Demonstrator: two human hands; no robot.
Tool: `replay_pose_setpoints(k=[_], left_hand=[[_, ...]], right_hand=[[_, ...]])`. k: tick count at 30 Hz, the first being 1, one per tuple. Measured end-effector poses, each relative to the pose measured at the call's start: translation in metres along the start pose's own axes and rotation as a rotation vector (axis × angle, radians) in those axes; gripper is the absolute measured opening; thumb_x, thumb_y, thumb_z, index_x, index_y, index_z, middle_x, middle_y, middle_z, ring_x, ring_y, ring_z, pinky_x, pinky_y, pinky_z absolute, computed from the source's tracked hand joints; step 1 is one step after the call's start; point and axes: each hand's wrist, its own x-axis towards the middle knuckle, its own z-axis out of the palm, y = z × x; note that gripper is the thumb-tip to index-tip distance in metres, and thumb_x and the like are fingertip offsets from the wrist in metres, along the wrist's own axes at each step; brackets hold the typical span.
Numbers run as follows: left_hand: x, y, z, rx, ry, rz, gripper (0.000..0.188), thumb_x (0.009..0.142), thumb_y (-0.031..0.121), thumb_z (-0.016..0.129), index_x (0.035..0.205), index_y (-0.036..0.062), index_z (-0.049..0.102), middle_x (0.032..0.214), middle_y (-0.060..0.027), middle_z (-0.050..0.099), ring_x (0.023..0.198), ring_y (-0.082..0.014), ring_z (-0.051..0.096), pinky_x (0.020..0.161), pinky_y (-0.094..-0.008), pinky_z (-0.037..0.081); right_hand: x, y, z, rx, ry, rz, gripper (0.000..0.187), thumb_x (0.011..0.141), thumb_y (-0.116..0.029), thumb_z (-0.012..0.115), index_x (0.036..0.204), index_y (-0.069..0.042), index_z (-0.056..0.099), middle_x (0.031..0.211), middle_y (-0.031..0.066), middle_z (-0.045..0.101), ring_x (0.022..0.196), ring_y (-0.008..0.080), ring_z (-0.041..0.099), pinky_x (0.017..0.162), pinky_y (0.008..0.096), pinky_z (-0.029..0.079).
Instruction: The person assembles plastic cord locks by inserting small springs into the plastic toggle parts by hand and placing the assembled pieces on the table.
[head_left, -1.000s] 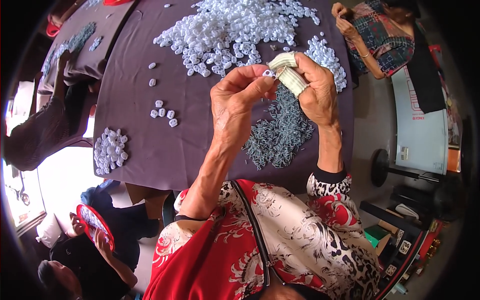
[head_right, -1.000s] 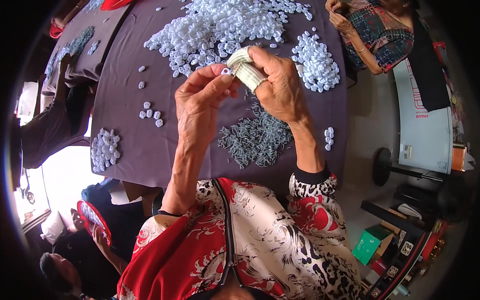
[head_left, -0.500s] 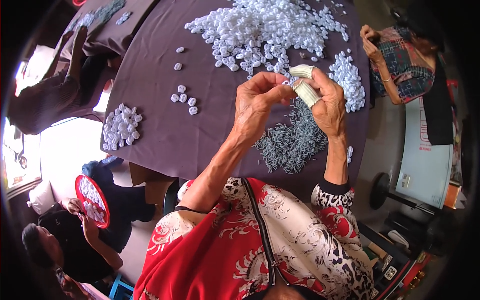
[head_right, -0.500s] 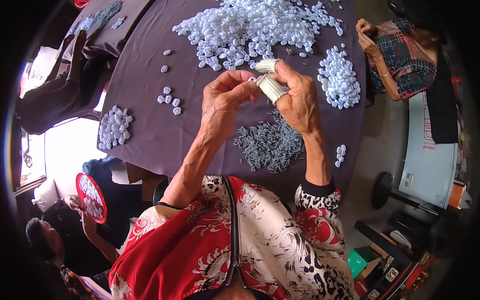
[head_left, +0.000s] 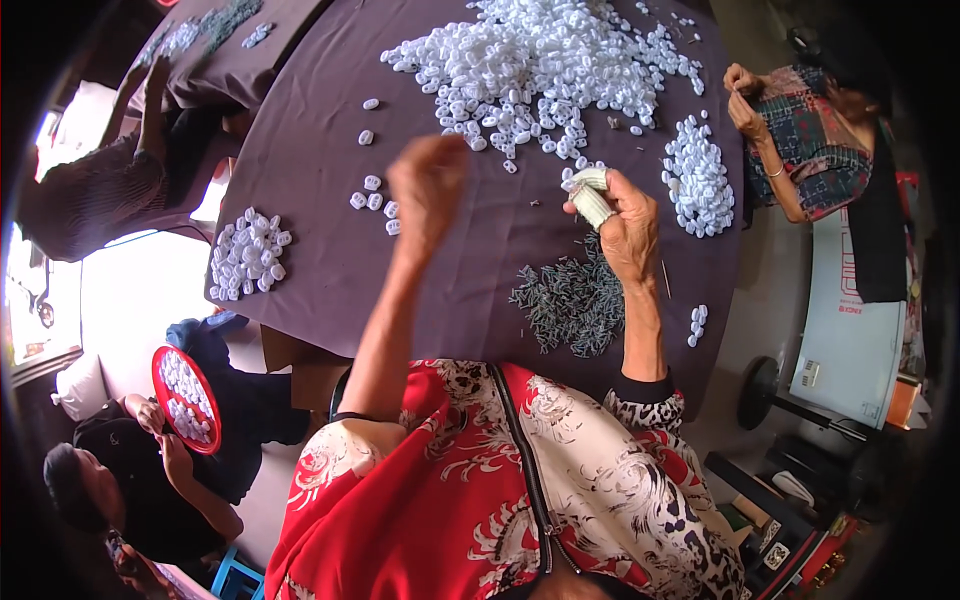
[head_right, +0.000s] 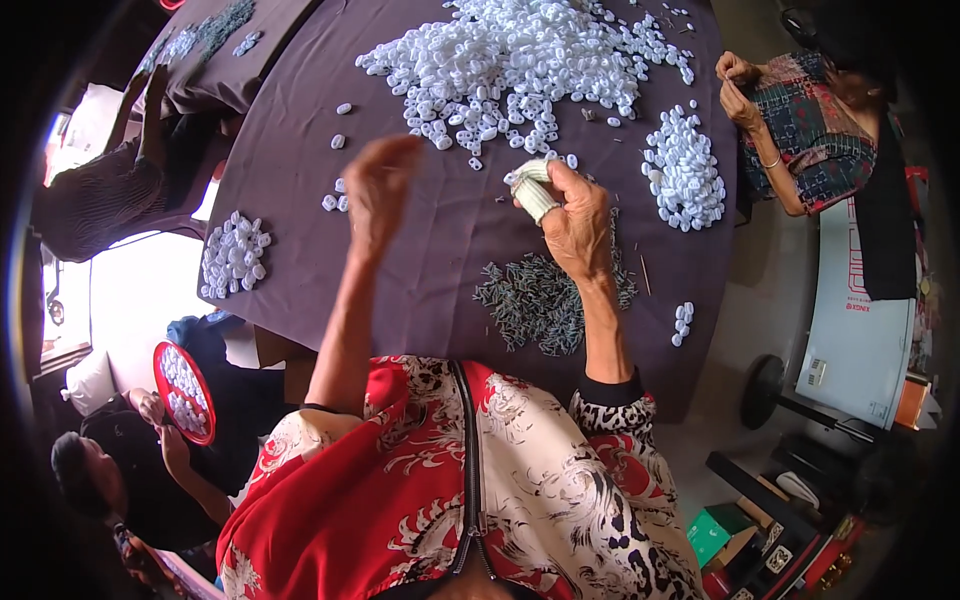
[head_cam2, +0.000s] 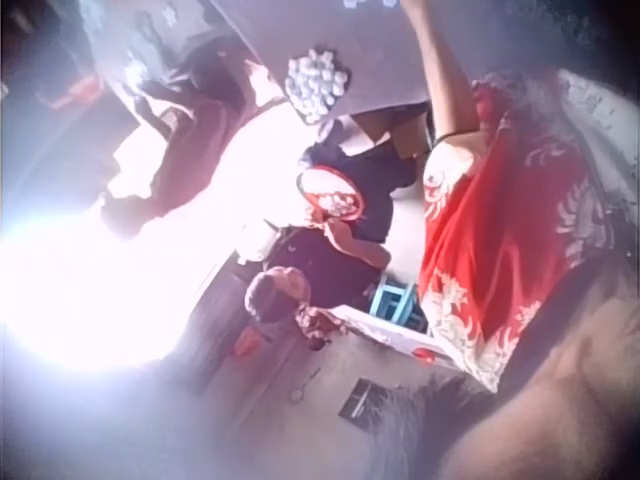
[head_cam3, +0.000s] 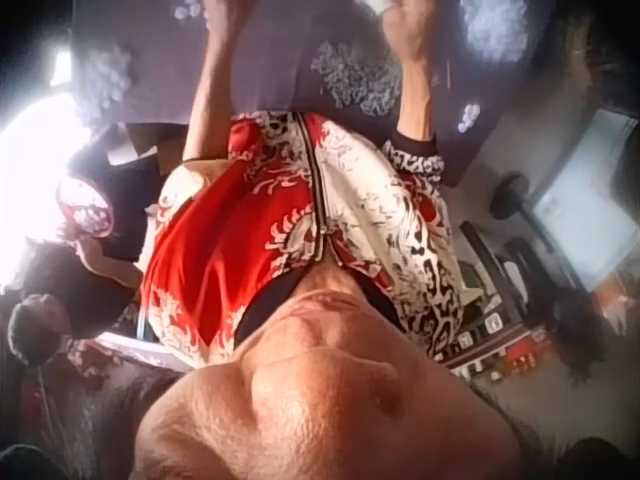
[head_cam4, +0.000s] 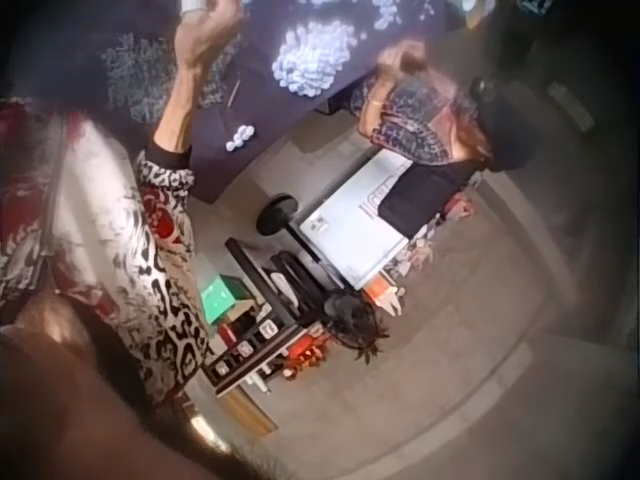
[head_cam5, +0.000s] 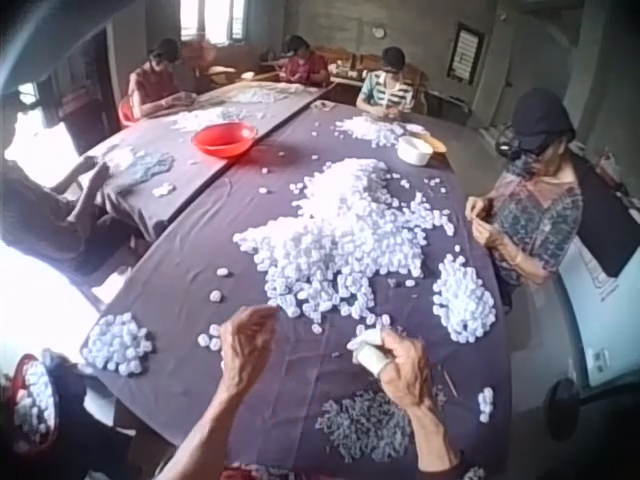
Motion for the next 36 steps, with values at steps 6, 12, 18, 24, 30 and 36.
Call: replay_pose_setpoints(k=[6,12,18,24,30,36], left_hand=[[0.044,-0.091,-0.058,0.768,0.047,-0.001,0.022,0.073,0.013,0.058,0.094,0.0092,0.063,0.09,-0.0135,0.057,0.084,-0.0308,0.057,0.076,-0.0383,0.044],[0.057,-0.101,-0.067,0.677,-0.08,-0.029,0.021,0.073,0.013,0.06,0.093,0.007,0.063,0.085,-0.0117,0.06,0.078,-0.0267,0.059,0.073,-0.0345,0.046],[0.036,0.023,-0.023,-0.851,-0.199,-0.516,0.017,0.076,0.004,0.062,0.091,-0.004,0.059,0.079,-0.0091,0.061,0.066,-0.0146,0.058,0.063,-0.0247,0.048],[0.005,0.096,0.013,-1.189,-0.424,-0.525,0.024,0.072,-0.003,0.064,0.095,-0.0023,0.059,0.08,-0.0061,0.061,0.069,-0.0126,0.057,0.067,-0.0246,0.047],[-0.008,0.13,0.022,-1.106,-0.437,-0.504,0.026,0.072,0.001,0.066,0.097,-0.0023,0.06,0.08,-0.0047,0.061,0.07,-0.01,0.056,0.067,-0.0223,0.045],[-0.011,0.142,0.025,-1.028,-0.457,-0.525,0.03,0.071,0.001,0.066,0.099,-0.0032,0.059,0.08,-0.0044,0.061,0.071,-0.0095,0.056,0.066,-0.0216,0.045]], right_hand=[[-0.012,0.015,0.009,-0.082,-0.13,0.002,0.015,0.077,-0.006,0.052,0.088,-0.001,0.06,0.075,0.0047,0.063,0.068,0.01,0.059,0.061,0.022,0.045],[-0.015,0.009,0.014,-0.147,-0.158,-0.141,0.013,0.076,-0.004,0.054,0.086,0.001,0.06,0.074,0.0064,0.064,0.068,0.0113,0.06,0.062,0.0232,0.046],[-0.014,0.001,0.001,0.156,-0.155,0.067,0.03,0.082,-0.025,0.053,0.092,0.003,0.058,0.08,0.0079,0.062,0.071,0.0134,0.061,0.066,0.0242,0.049],[-0.013,-0.02,-0.014,0.454,0.069,-0.055,0.019,0.076,-0.009,0.051,0.089,0.004,0.058,0.077,0.0097,0.061,0.063,0.0177,0.06,0.062,0.0287,0.049],[-0.024,-0.055,-0.034,0.361,0.208,-0.185,0.022,0.077,-0.005,0.048,0.095,0.005,0.056,0.086,0.0133,0.061,0.075,0.0207,0.061,0.074,0.0306,0.048],[-0.024,-0.061,-0.043,0.299,0.247,-0.268,0.026,0.076,-0.006,0.048,0.098,0.006,0.054,0.094,0.0182,0.06,0.082,0.0239,0.061,0.079,0.0327,0.046]])
